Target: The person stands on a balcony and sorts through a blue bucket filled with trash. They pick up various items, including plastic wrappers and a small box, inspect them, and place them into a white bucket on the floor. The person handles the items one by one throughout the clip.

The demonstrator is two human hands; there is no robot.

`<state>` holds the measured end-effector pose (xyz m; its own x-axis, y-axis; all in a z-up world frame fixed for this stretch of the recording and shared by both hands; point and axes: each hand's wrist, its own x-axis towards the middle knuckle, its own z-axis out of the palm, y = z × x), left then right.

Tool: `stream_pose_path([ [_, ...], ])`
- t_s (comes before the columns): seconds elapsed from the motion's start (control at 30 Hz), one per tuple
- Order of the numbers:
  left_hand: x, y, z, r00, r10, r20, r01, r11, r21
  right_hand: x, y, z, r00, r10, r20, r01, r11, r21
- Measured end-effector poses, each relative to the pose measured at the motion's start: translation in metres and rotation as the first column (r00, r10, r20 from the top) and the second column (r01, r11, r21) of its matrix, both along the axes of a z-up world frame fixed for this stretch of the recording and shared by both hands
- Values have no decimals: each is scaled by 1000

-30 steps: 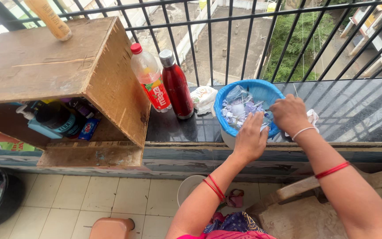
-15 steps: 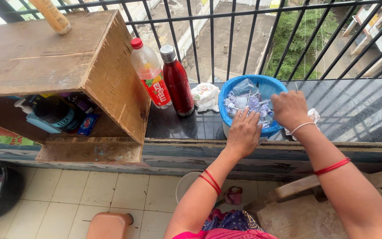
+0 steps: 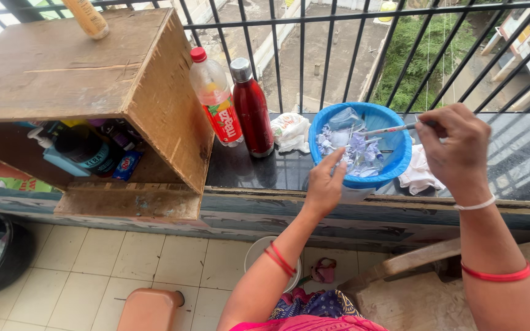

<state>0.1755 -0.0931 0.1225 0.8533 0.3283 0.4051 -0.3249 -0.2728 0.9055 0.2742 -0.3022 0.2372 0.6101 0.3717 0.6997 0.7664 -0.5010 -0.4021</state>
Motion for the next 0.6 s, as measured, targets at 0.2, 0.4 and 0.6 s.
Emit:
stream_pose_path([
  [0.2, -42, 25, -15, 997, -69, 24, 70, 828, -557, -45, 20, -10, 883, 303, -359, -163, 915, 370],
  [0.4, -104, 55, -64, 976, 5, -216, -170, 633, -755, -80, 59, -60, 683, 416, -600, -178, 892, 416],
  [0.6, -158, 74, -141, 912, 12, -410, -345, 565, -750, -109, 102, -134, 614, 393, -685, -324, 916, 235],
])
